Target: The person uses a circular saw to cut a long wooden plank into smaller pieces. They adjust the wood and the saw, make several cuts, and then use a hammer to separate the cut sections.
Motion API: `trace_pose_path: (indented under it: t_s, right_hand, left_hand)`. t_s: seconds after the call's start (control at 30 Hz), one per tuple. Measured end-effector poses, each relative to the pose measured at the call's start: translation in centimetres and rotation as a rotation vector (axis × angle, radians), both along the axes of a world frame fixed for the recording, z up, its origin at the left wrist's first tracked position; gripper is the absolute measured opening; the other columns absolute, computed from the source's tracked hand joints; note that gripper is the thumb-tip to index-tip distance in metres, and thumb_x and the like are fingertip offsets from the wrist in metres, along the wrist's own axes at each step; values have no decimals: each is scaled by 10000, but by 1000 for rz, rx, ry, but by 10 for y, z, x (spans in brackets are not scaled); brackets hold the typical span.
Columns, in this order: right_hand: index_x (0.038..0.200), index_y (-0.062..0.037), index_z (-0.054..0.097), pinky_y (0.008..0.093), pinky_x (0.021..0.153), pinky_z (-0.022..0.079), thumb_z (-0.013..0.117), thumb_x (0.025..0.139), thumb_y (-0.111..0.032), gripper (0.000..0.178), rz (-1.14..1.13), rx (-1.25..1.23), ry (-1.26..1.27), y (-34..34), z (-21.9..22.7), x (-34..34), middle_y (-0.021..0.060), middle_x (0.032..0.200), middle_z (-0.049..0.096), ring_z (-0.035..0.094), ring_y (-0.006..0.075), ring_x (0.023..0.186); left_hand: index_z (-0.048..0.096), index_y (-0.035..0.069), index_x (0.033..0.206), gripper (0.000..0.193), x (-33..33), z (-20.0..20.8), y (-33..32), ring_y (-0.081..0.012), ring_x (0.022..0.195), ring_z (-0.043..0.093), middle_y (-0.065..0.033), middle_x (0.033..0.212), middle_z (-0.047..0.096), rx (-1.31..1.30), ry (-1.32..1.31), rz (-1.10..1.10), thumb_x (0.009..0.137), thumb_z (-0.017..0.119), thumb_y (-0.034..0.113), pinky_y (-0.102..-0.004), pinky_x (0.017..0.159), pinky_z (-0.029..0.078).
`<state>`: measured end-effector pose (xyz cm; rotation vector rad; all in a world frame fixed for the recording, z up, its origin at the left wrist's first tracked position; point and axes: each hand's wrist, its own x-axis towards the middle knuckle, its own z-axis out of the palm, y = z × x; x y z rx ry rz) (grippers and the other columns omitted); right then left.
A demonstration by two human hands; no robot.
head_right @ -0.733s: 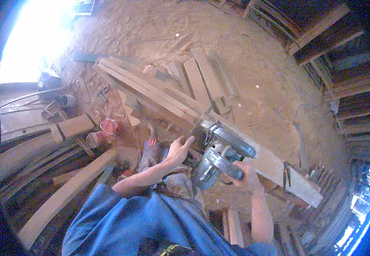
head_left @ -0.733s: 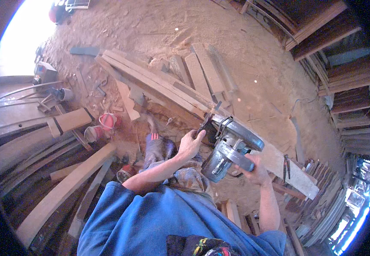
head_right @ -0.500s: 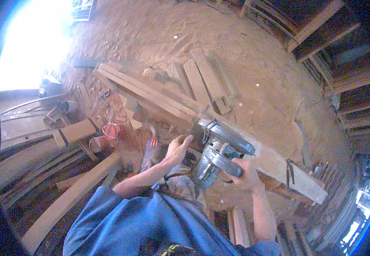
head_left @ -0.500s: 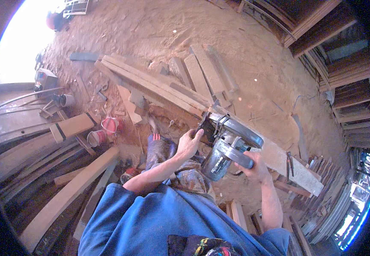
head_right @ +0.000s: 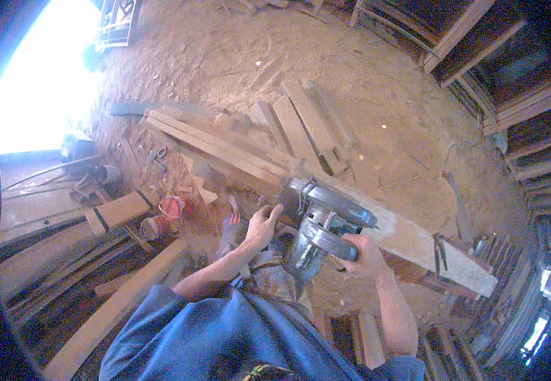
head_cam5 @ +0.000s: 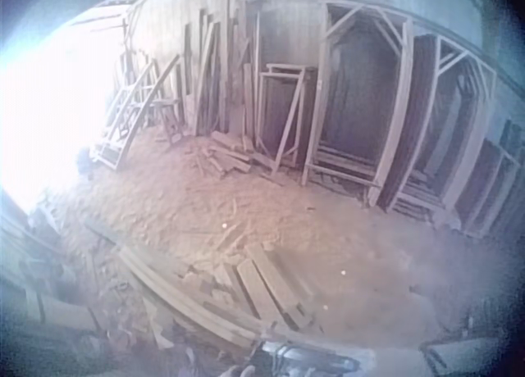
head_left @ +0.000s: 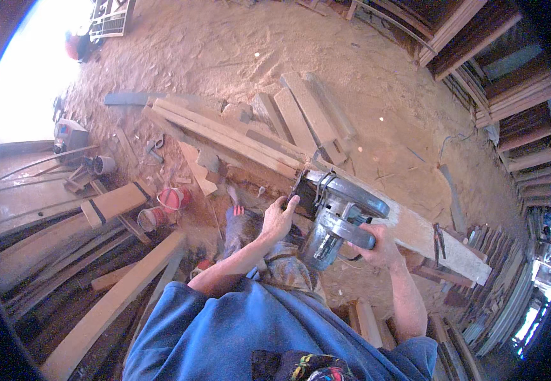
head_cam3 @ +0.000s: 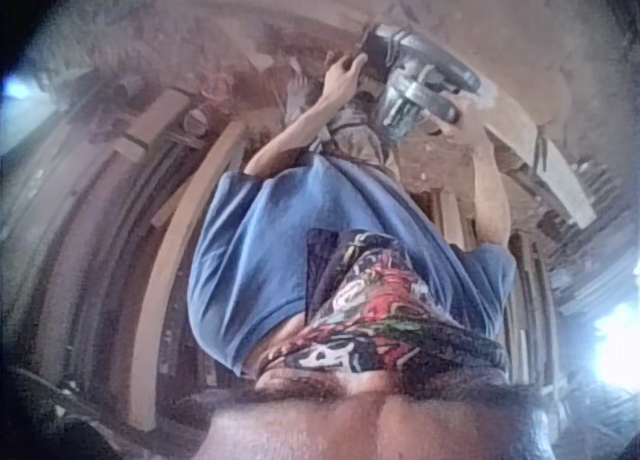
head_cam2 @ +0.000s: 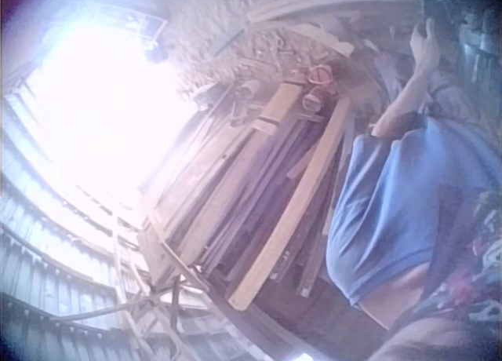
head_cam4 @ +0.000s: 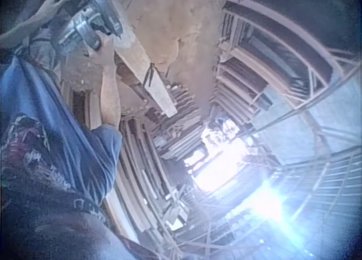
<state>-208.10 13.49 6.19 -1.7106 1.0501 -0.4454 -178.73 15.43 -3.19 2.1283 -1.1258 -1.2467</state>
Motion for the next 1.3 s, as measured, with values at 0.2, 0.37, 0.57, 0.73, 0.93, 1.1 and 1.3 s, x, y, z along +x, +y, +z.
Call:
trace_pose_path:
  t_s: [0.2, 0.37, 0.57, 0.73, 0.93, 1.1, 1.3]
  right_hand:
    - [926, -19, 701, 347, 633, 503, 800, 789, -159, 220, 1, 161, 73, -1, 6, -2, 113, 782, 697, 660, 189, 686]
    - [937, -17, 696, 365, 654, 511, 808, 742, -156, 265, 25, 89, 100, -2, 1, -4, 133, 786, 684, 667, 251, 698]
    - [952, -32, 685, 387, 664, 512, 829, 692, -163, 325, 45, -44, 91, 0, -11, -9, 145, 770, 666, 676, 303, 717]
    - [941, -38, 683, 389, 656, 511, 828, 672, -151, 325, 37, 74, 81, -1, -12, -10, 140, 757, 664, 683, 295, 710]
    - [902, -34, 679, 378, 627, 495, 823, 705, -137, 265, 46, 0, 26, -1, -16, -10, 138, 732, 654, 667, 282, 674]
    - [823, -26, 656, 370, 582, 464, 816, 754, -122, 199, 21, -82, -16, 1, -13, -8, 136, 676, 611, 605, 278, 600]
    - [845, -30, 647, 375, 607, 469, 810, 730, -126, 221, 38, -115, -18, 3, -20, -12, 148, 720, 616, 616, 321, 650]
  left_hand:
    - [660, -55, 1193, 681, 2, 5, 0, -351, 1051, 679, -250, 1100, 712, -13, 12, -10, 972, 538, 577, -420, 936, 492]
    - [658, -58, 1197, 666, 2, 1, 1, -342, 1058, 679, -248, 1108, 713, -23, -26, -22, 977, 543, 560, -415, 944, 490]
    - [658, -59, 1195, 630, 4, 10, -4, -342, 1051, 685, -246, 1102, 717, 13, 62, -3, 981, 562, 526, -410, 944, 491]
    - [667, -57, 1173, 629, 0, 20, -5, -322, 1017, 690, -234, 1076, 724, -11, 34, 3, 983, 559, 532, -406, 934, 496]
    - [666, -55, 1177, 634, 0, 13, -2, -316, 1039, 678, -230, 1088, 721, -23, 16, 19, 979, 561, 537, -398, 948, 486]
    - [668, -52, 1177, 632, -8, 32, -4, -328, 1050, 674, -232, 1079, 720, -53, -5, 34, 980, 561, 538, -406, 945, 483]
    - [679, -43, 1141, 630, -6, 16, 1, -340, 888, 668, -214, 920, 713, -110, -3, 51, 973, 567, 554, -421, 842, 490]
